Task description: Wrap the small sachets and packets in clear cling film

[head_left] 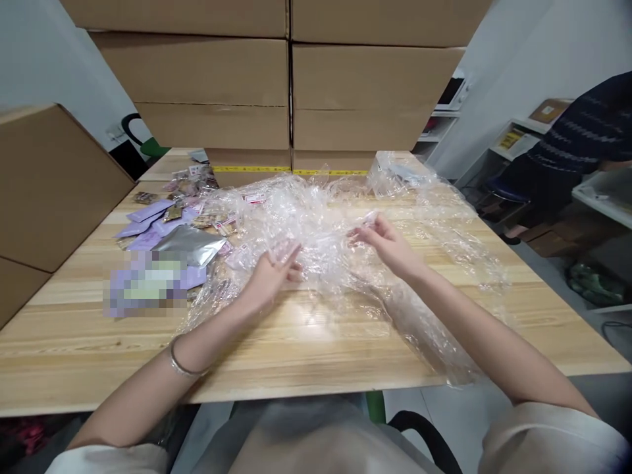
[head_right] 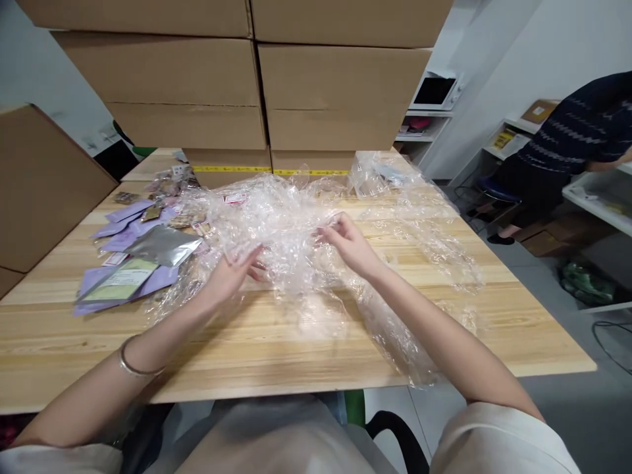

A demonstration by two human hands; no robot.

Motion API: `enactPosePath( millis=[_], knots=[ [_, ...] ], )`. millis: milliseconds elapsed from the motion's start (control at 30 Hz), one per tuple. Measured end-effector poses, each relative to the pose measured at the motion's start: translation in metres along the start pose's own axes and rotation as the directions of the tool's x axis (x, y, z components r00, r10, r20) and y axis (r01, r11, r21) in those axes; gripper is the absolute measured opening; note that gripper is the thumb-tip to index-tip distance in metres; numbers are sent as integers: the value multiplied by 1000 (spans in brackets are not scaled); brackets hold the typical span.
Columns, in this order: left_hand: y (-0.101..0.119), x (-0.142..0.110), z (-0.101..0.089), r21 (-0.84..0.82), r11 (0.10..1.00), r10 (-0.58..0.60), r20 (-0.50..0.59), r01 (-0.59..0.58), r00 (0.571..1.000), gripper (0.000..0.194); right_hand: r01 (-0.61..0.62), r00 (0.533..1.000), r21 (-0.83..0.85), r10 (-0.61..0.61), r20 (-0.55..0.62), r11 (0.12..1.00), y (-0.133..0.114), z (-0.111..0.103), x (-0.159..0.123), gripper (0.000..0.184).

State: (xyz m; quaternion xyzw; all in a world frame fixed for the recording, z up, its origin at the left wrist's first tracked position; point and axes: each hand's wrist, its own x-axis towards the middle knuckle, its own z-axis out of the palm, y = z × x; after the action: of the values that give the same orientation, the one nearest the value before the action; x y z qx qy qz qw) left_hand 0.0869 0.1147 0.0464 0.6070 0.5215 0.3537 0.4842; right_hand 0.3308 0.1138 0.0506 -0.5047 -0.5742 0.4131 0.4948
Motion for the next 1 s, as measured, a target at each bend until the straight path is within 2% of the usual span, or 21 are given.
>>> enactPosePath(
  millis=[67, 167, 267, 367, 433, 500, 567, 600, 667, 733, 800, 867, 933, 967, 1000],
  knots=[
    [8, 4, -13, 68, 996, 57, -42, -55, 997, 42, 7, 994, 33, -4, -109, 999, -4, -6, -2, 28],
    [22, 6, -26, 93, 972, 222, -69, -216, 973, 48, 11, 982, 39, -3, -191, 999, -12, -8, -7, 24],
    [37, 7, -30, -4, 956, 293, -73, -294, 953, 50, -45, 985, 42, 51, -162, 998, -23, -6, -12, 20],
    [47, 4, -36, -29, 932, 362, -8, -362, 932, 34, -31, 985, 120, 51, -165, 992, -31, -7, -11, 25],
    [45, -2, -43, 158, 899, 406, 46, -407, 913, 47, 37, 961, 216, 24, -274, 976, -32, -10, -11, 27],
    [37, -11, -48, 426, 811, 429, 37, -402, 903, 60, 83, 916, 289, 41, -399, 954, -32, -13, -13, 25],
    [25, -21, -49, 553, 743, 441, 22, -379, 897, 61, 70, 895, 347, 95, -436, 935, -32, -12, -18, 24],
    [19, -24, -47, 533, 756, 422, 47, -380, 905, 59, 35, 904, 377, 131, -406, 926, -33, -9, -23, 24],
    [9, -28, -39, 359, 859, 331, 156, -366, 931, 56, -93, 938, 405, 217, -271, 910, -38, 2, -34, 28],
    [2, -29, -29, 134, 951, 236, 269, -279, 934, 55, -223, 955, 370, 278, -100, 902, -43, 17, -47, 38],
    [-5, -29, -20, -26, 986, 163, 333, -164, 929, 53, -282, 957, 350, 289, 32, 894, -47, 33, -62, 49],
    [-12, -32, -15, -90, 996, 67, 445, -30, 893, 60, -282, 959, 388, 270, 86, 877, -46, 45, -76, 57],
    [-17, -41, -11, -79, 996, 9, 602, 48, 798, 76, -278, 960, 409, 267, 84, 869, -40, 55, -90, 54],
    [-19, -46, -9, -66, 998, 37, 626, 7, 779, 80, -285, 958, 397, 277, 79, 872, -35, 60, -97, 52],
    [-20, -53, -7, -70, 995, 96, 612, -66, 785, 81, -291, 956, 380, 285, 71, 878, -30, 65, -104, 50]
  ],
)
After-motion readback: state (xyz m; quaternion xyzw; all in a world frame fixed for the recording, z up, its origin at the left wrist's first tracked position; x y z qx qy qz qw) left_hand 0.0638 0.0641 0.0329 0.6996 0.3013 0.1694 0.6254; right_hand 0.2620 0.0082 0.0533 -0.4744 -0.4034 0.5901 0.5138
